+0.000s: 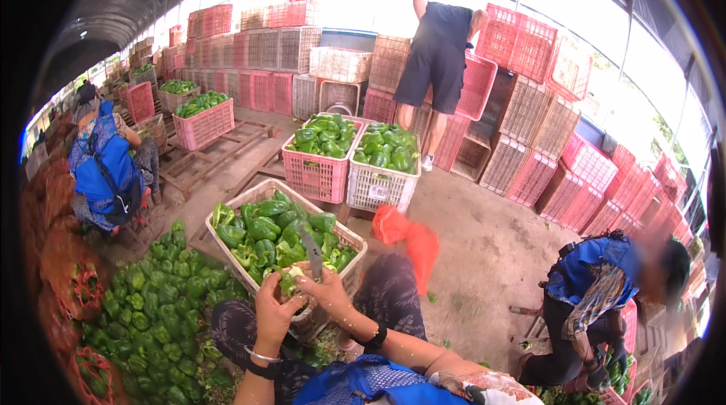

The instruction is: The person sorts green bell peppers, cutting away damaged parts with a knife and placing the cleaned peppers into a white plastic crate.

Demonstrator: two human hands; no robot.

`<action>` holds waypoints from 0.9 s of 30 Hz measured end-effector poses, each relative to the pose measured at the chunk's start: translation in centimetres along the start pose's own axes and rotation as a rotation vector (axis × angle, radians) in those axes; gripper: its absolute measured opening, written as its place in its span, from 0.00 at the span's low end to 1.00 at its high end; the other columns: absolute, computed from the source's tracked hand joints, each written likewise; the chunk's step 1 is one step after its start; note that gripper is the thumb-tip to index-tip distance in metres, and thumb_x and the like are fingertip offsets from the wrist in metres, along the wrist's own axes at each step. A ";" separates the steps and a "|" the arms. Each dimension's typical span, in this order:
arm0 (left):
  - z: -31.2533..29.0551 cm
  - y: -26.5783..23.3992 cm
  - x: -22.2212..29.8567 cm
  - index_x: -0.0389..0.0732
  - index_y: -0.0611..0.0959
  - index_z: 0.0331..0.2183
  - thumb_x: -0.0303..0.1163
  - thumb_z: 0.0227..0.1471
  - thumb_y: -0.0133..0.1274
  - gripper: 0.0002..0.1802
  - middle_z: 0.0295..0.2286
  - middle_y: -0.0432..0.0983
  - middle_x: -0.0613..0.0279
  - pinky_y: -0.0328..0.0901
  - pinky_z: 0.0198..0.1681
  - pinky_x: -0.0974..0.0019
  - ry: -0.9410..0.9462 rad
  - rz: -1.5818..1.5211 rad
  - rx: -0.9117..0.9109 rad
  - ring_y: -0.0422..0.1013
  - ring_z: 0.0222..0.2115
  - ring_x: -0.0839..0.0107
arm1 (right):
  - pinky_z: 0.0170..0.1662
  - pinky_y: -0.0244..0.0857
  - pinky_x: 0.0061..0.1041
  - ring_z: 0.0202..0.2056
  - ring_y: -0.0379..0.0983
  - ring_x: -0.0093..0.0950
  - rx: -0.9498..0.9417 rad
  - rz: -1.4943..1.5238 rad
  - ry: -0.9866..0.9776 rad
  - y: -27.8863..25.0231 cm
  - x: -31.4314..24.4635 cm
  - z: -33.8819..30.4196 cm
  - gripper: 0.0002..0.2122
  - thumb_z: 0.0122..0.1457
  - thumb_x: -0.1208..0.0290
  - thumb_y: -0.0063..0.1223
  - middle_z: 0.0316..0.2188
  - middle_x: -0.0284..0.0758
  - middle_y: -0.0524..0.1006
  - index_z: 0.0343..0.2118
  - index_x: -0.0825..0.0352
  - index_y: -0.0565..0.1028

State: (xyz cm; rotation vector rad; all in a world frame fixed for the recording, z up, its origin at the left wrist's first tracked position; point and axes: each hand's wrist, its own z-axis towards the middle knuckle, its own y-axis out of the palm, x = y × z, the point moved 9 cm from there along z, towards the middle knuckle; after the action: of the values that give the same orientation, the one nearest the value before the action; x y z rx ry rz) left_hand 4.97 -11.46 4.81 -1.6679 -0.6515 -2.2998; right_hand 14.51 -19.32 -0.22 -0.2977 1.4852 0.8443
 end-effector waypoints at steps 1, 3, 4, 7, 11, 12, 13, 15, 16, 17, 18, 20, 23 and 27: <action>-0.3 -0.3 0.5 0.32 0.74 0.43 0.20 0.39 0.61 0.25 0.34 0.71 0.64 0.65 0.36 0.73 0.061 0.165 0.053 0.69 0.33 0.76 | 0.29 0.61 0.15 0.27 0.67 0.13 0.001 0.000 -0.040 0.2 -0.3 -0.1 0.14 0.56 0.72 0.57 0.29 0.26 0.74 0.45 0.69 0.72; -0.6 0.2 2.0 0.33 0.78 0.37 0.23 0.37 0.63 0.20 0.28 0.70 0.64 0.63 0.32 0.71 0.147 0.409 0.128 0.68 0.29 0.75 | 0.19 0.55 0.12 0.18 0.63 0.10 -0.013 -0.021 -0.067 -0.2 -0.6 -0.2 0.14 0.56 0.69 0.58 0.22 0.22 0.72 0.44 0.68 0.72; -0.6 0.5 1.5 0.33 0.78 0.37 0.23 0.37 0.63 0.20 0.28 0.70 0.64 0.63 0.32 0.71 0.140 0.402 0.127 0.68 0.29 0.75 | 0.19 0.55 0.12 0.19 0.63 0.10 -0.026 -0.043 -0.055 -1.0 -0.9 -0.3 0.14 0.57 0.69 0.58 0.22 0.22 0.71 0.43 0.68 0.72; -1.1 -0.3 1.7 0.32 0.78 0.33 0.24 0.38 0.62 0.16 0.25 0.70 0.63 0.63 0.29 0.71 0.170 0.461 0.165 0.67 0.25 0.75 | 0.19 0.55 0.13 0.18 0.63 0.11 -0.074 -0.108 0.015 0.1 -2.1 -1.0 0.13 0.58 0.67 0.56 0.21 0.23 0.71 0.42 0.68 0.73; -3.4 -5.1 3.7 0.33 0.77 0.38 0.22 0.44 0.56 0.15 0.28 0.73 0.68 0.63 0.29 0.76 0.224 0.291 0.243 0.67 0.26 0.82 | 0.23 0.60 0.18 0.21 0.65 0.14 -0.204 -0.326 0.037 5.0 -2.0 -1.1 0.12 0.59 0.67 0.53 0.25 0.23 0.74 0.43 0.66 0.75; -4.4 -5.9 3.8 0.33 0.77 0.40 0.23 0.45 0.55 0.17 0.29 0.74 0.66 0.63 0.27 0.75 0.085 0.123 0.272 0.68 0.24 0.81 | 0.26 0.64 0.25 0.23 0.68 0.20 -0.227 -0.467 -0.289 5.6 -4.6 -1.5 0.14 0.57 0.67 0.54 0.25 0.28 0.75 0.45 0.65 0.75; -5.4 -7.5 3.1 0.32 0.76 0.43 0.23 0.46 0.54 0.19 0.31 0.75 0.63 0.63 0.26 0.75 0.070 0.019 0.301 0.69 0.23 0.79 | 0.30 0.65 0.31 0.26 0.69 0.25 -0.135 -0.904 -0.150 4.8 -3.7 -1.3 0.16 0.54 0.67 0.54 0.25 0.35 0.76 0.45 0.64 0.75; -5.0 -8.1 2.1 0.31 0.72 0.48 0.24 0.49 0.54 0.22 0.33 0.76 0.57 0.67 0.30 0.73 0.130 -0.282 0.273 0.73 0.28 0.73 | 0.27 0.63 0.32 0.22 0.67 0.26 0.005 -0.963 -0.053 -0.9 -3.5 -0.8 0.12 0.53 0.67 0.53 0.20 0.37 0.74 0.35 0.71 0.75; -5.3 -8.4 2.3 0.30 0.70 0.50 0.23 0.51 0.52 0.23 0.35 0.76 0.54 0.68 0.33 0.71 0.150 -0.411 0.299 0.75 0.32 0.68 | 0.25 0.61 0.29 0.20 0.65 0.23 0.016 -0.935 -0.109 -2.2 -4.4 -0.8 0.10 0.52 0.70 0.52 0.19 0.35 0.73 0.34 0.72 0.75; -5.8 -9.5 2.1 0.30 0.69 0.50 0.22 0.51 0.51 0.23 0.36 0.76 0.53 0.69 0.33 0.69 0.150 -0.470 0.338 0.75 0.33 0.66 | 0.23 0.59 0.26 0.19 0.64 0.21 0.012 -0.901 -0.167 -2.9 -5.1 -0.7 0.09 0.52 0.73 0.52 0.18 0.33 0.71 0.33 0.73 0.75; -5.9 -10.4 2.2 0.29 0.69 0.50 0.21 0.52 0.50 0.22 0.36 0.75 0.52 0.69 0.34 0.68 0.172 -0.541 0.340 0.75 0.34 0.64 | 0.22 0.56 0.21 0.20 0.61 0.17 0.008 -0.761 -0.297 -4.8 -4.3 0.2 0.10 0.53 0.76 0.51 0.20 0.29 0.71 0.38 0.73 0.76; -9.9 -14.9 2.3 0.29 0.70 0.47 0.20 0.52 0.48 0.19 0.36 0.75 0.50 0.71 0.35 0.66 0.159 -0.593 0.518 0.75 0.33 0.63 | 0.25 0.54 0.16 0.23 0.61 0.14 -0.073 -0.652 -0.038 -3.9 -2.0 0.0 0.13 0.53 0.76 0.52 0.24 0.27 0.72 0.41 0.73 0.76; -17.4 -20.5 0.5 0.29 0.72 0.42 0.18 0.51 0.48 0.14 0.37 0.75 0.48 0.72 0.38 0.63 0.219 -0.617 0.794 0.75 0.35 0.58 | 0.23 0.54 0.14 0.22 0.63 0.15 -0.175 -0.411 0.045 -2.0 2.0 0.6 0.14 0.53 0.80 0.46 0.26 0.30 0.72 0.43 0.73 0.74; -26.0 -26.2 -0.8 0.31 0.75 0.38 0.21 0.49 0.52 0.11 0.36 0.75 0.51 0.71 0.42 0.61 0.403 -0.732 1.031 0.74 0.37 0.57 | 0.19 0.58 0.15 0.17 0.63 0.18 -0.147 -0.155 0.046 0.1 1.6 0.7 0.22 0.58 0.79 0.42 0.25 0.34 0.72 0.57 0.69 0.61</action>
State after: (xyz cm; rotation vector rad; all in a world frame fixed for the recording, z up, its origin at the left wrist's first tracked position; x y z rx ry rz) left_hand -27.95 -0.97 -8.35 -0.4970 -2.0902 -1.8990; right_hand 14.75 -18.27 -1.56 -0.5379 1.4249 0.8278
